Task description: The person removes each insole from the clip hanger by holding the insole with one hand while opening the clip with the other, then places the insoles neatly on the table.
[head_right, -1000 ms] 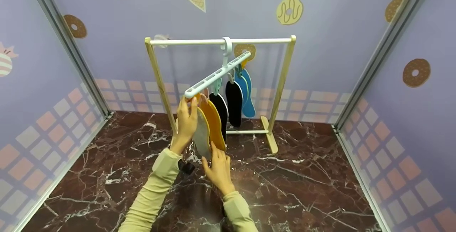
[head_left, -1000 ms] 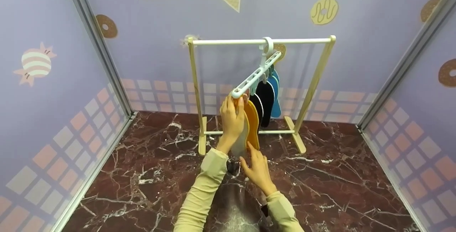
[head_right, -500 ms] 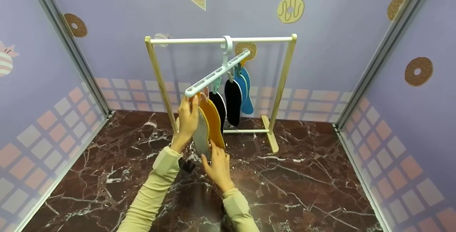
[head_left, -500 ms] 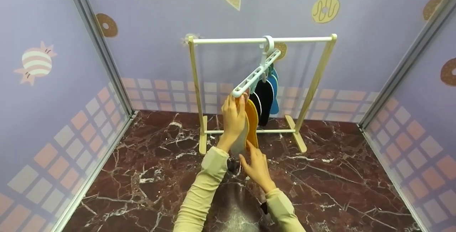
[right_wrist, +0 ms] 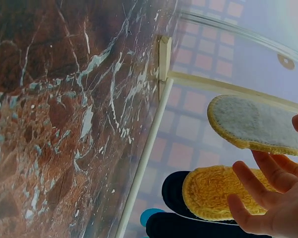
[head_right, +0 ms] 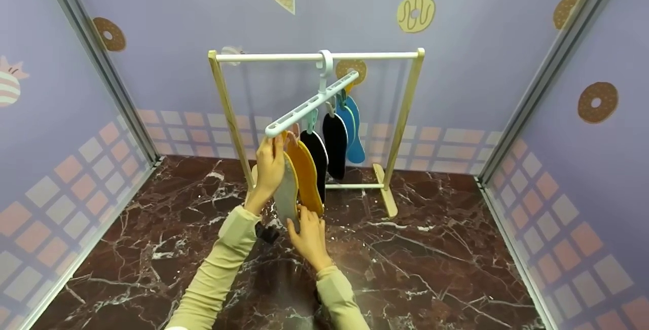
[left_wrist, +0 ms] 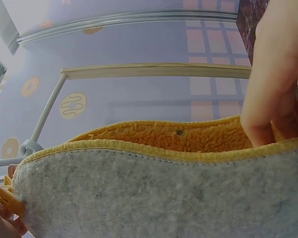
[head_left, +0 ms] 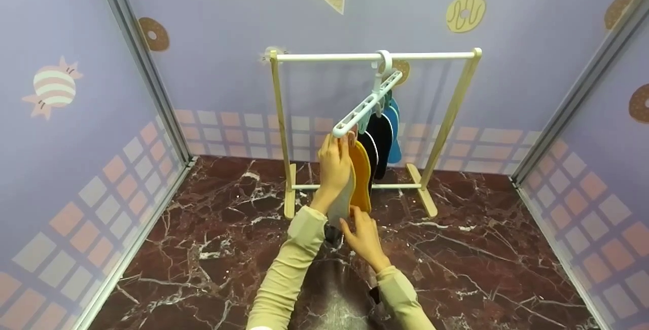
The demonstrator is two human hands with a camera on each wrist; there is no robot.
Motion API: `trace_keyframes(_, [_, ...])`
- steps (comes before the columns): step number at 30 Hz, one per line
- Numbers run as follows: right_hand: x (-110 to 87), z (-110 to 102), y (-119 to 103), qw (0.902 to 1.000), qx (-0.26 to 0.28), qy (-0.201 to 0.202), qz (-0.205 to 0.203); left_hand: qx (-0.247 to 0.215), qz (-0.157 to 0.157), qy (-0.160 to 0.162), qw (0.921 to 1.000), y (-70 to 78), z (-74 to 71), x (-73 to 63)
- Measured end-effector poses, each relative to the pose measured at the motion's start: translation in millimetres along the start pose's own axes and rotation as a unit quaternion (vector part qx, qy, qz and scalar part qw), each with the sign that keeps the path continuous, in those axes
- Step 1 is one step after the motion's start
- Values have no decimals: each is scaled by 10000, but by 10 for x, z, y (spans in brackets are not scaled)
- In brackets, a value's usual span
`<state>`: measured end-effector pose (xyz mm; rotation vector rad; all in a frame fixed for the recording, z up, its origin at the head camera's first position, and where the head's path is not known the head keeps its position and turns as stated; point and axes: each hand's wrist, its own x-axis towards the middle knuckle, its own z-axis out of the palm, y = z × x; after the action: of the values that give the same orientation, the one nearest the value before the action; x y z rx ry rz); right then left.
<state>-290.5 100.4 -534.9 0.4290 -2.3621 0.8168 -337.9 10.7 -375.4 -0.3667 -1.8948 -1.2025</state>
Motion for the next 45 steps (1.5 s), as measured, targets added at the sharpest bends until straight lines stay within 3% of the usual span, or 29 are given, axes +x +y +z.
trace_keyframes(13, [14,28,-19,9999,30,89,-40,329,-141,-64,9993,42,-48,36])
trace_keyframes(25, [34,7,-31,9997,-94,137,-182,372,-339,-358,9981,73,-93,75])
trace_keyframes(37, [14,3,-12,9996,-84,80,-272,148,-484,-489,9975,89,-114,82])
trace_keyframes(45, [7,-5,-2,9998,-51,-18,-170,-470,-894,-731,9922,104,-105,137])
